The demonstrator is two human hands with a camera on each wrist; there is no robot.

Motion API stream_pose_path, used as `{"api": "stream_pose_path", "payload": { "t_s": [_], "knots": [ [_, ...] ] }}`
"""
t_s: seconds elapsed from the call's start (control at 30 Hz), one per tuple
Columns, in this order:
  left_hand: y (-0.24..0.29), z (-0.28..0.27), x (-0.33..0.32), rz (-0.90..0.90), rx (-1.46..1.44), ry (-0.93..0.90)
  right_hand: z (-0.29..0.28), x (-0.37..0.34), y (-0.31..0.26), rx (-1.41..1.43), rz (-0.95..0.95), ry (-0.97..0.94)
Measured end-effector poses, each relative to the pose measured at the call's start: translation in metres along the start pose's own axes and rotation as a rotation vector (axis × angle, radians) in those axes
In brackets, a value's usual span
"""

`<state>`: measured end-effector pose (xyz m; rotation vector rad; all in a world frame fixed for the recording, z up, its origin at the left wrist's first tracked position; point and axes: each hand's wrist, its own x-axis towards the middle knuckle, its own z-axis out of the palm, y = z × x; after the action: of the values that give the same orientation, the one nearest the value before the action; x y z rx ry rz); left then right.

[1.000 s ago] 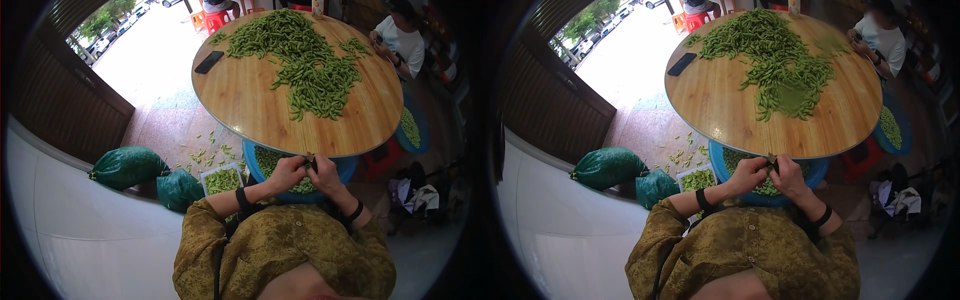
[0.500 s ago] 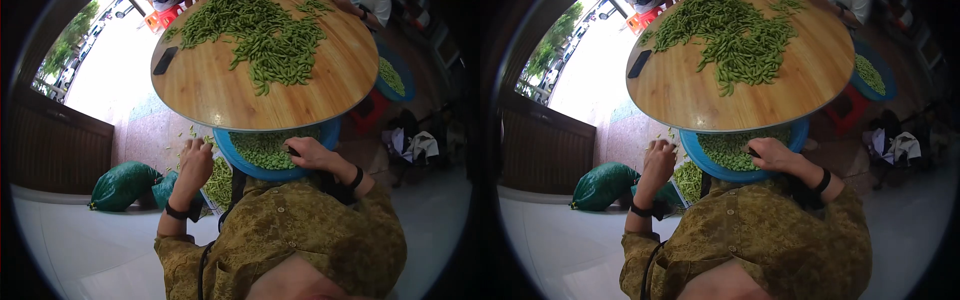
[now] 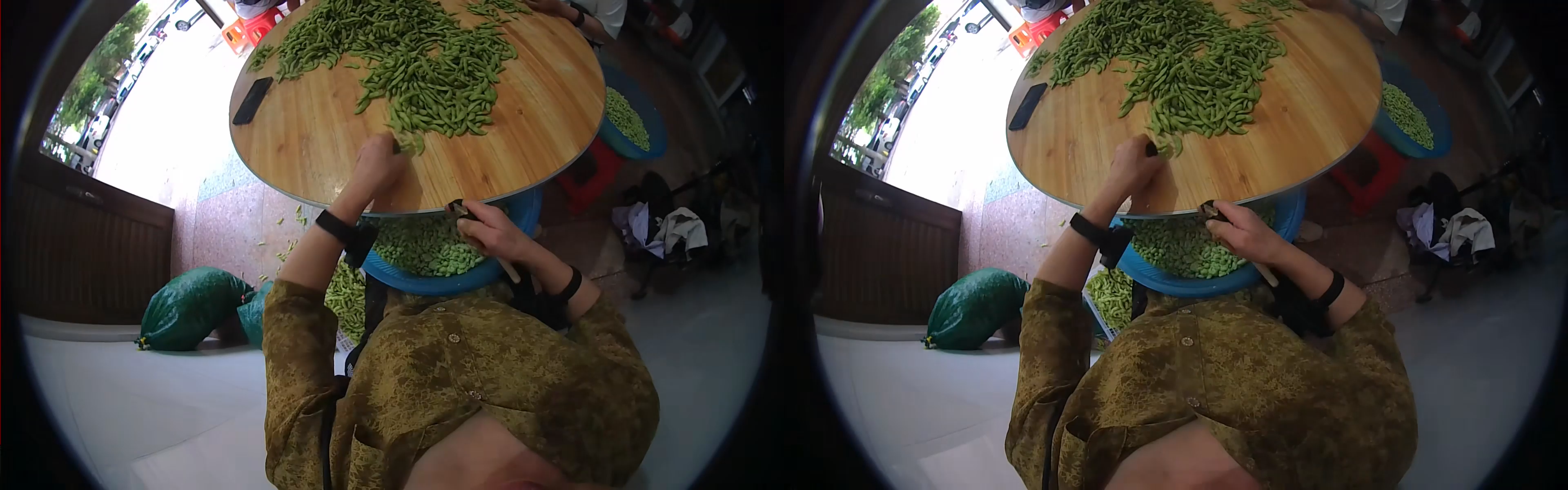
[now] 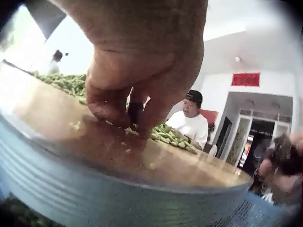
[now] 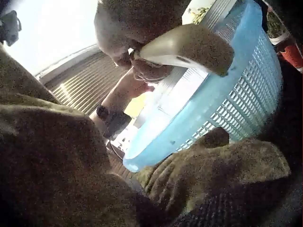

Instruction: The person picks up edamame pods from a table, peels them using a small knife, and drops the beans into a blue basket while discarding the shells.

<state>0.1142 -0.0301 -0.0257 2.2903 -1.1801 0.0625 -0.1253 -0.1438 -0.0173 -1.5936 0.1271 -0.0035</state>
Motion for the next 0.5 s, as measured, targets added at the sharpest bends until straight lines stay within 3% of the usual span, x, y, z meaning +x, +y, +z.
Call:
{"api": "stream_pose_path", "payload": {
  "t_s": [0.1,0.17,0.2,0.27,0.5],
  "knots": [
    [0.007,-0.017,-0.017,-0.101,-0.078,-0.081,-0.007,0.007,0.009,0.214,0.062,-0.048],
    [0.018,-0.027,-0.036,-0.291,-0.717,-0.209,-0.005,0.013,0.009,0.37,0.091,-0.062],
    [0.027,-0.032,-0.044,-0.284,-0.712,-0.22,0.001,0.014,0.001,0.488,0.094,-0.033],
    [0.046,-0.037,-0.059,-0.363,-1.036,-0.289,0.008,0.015,-0.009,0.55,0.089,-0.035],
    [0.055,-0.021,-0.072,-0.386,-1.142,-0.305,0.008,0.016,-0.004,0.699,0.077,-0.094]
  ]
}}
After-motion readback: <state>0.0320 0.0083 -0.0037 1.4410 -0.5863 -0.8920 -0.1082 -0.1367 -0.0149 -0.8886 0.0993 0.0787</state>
